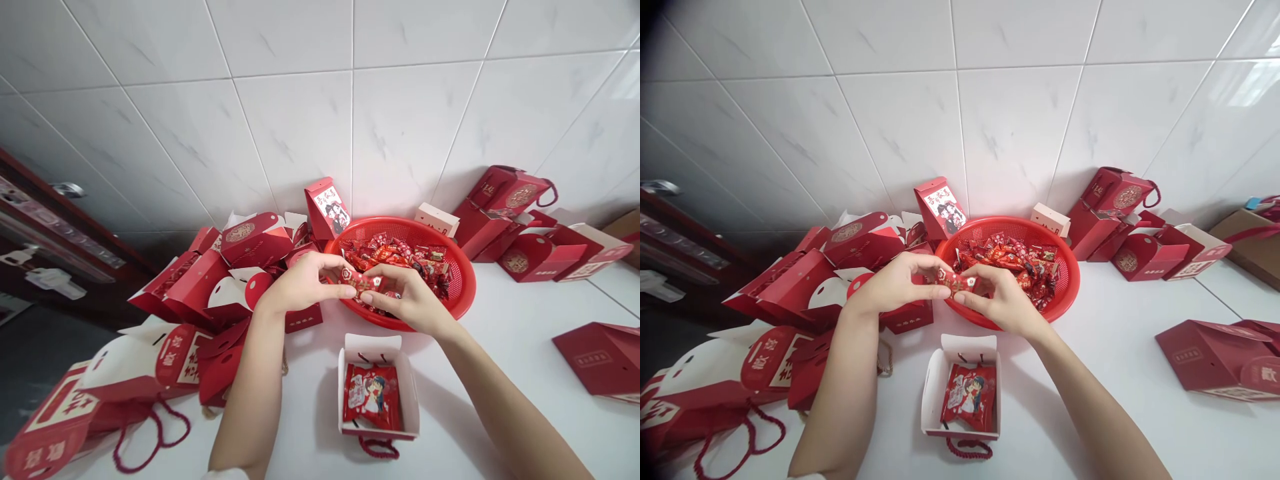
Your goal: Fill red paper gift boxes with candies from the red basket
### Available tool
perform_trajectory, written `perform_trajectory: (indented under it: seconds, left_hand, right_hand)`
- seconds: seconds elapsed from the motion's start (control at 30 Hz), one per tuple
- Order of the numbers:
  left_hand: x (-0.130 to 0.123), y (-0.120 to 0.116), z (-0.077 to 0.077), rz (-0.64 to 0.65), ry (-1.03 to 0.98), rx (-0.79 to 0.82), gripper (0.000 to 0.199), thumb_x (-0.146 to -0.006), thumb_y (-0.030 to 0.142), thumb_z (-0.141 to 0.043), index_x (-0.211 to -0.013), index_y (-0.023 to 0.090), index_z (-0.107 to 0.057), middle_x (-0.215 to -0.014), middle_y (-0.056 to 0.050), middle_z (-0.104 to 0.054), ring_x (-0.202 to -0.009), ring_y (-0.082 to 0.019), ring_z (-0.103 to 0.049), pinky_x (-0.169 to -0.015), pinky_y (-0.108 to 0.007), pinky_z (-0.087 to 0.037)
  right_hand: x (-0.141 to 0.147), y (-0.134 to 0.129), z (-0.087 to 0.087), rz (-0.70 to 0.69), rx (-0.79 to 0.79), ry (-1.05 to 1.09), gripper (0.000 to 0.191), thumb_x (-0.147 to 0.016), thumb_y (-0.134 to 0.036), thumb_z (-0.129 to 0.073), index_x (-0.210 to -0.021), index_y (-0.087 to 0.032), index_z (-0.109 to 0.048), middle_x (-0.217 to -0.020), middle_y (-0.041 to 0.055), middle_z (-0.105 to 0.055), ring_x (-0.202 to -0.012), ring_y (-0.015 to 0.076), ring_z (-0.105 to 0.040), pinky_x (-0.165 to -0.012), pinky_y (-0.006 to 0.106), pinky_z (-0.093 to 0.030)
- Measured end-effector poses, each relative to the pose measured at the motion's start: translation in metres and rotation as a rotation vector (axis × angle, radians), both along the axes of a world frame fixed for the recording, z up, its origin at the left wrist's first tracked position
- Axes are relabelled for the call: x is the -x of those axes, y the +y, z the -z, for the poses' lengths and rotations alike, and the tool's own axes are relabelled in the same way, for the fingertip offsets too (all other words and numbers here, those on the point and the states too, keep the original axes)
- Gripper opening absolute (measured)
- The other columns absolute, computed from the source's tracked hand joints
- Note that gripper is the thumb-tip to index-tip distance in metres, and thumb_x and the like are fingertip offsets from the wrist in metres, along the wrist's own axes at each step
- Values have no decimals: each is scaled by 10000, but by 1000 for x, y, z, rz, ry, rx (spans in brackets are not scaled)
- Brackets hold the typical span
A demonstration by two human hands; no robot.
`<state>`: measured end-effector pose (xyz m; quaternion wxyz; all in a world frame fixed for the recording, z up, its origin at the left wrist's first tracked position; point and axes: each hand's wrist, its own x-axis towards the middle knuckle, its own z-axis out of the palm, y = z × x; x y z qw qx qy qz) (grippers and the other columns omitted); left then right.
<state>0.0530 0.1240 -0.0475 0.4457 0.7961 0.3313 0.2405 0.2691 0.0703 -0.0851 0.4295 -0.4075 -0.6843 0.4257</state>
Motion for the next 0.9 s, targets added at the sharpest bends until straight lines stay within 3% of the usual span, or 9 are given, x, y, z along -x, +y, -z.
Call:
perform_trajectory:
  seconds: [0.13,0.27,0.4,0.6,0.77,0.9]
  left_hand:
    - [-11,0,4,-76,-184,61,262,-737,343,-848,-883,151,-746,-874,-47,-767,-802,-177,-704,-759,-286,-569]
    - [-15,0,5,-110,-250,151,333,-676,354,-895,-890,144,-750,-846,-58,-770,-789,-190,-721,-749,-303,-586]
    - [-12,0,3,-59,-253,225,346,-679,328,-893,-938,139,-763,-825,-61,-784,-747,-181,-731,-721,-293,-594]
    - [-7,-4,2,11,-250,236,344,-684,278,-890,-964,143,-743,-787,-51,-787,-714,-180,-742,-682,-281,-603]
    - [-3,-11,-4,51,-200,153,315,-677,283,-894,-912,152,-730,-801,-50,-779,-730,-189,-745,-700,-293,-609]
    - [5,-16,-11,240,-31,200,253,-708,232,-854,-914,168,-723,-885,-53,-784,-806,-189,-747,-750,-285,-598]
  right_hand:
    - [-2,2,-3,-15,148,209,342,-756,-466,-834,-856,-178,-679,-777,34,-734,-710,180,-680,-683,308,-552]
    - [-10,4,-9,-35,168,186,377,-748,-514,-836,-703,-170,-688,-687,35,-725,-647,170,-673,-651,307,-569]
    - [-20,2,-13,-86,156,135,392,-765,-495,-834,-624,-165,-678,-620,36,-709,-569,150,-642,-592,290,-556]
    - [-26,-2,-16,-192,150,145,336,-829,-451,-788,-682,-163,-697,-583,19,-676,-532,132,-592,-552,275,-521]
    - [-26,-6,-19,-190,106,76,346,-860,-460,-755,-696,-177,-642,-638,11,-653,-571,126,-561,-541,266,-477]
    - [-30,-16,-29,-106,62,86,233,-823,-382,-799,-801,-188,-673,-692,13,-673,-607,144,-598,-548,270,-475]
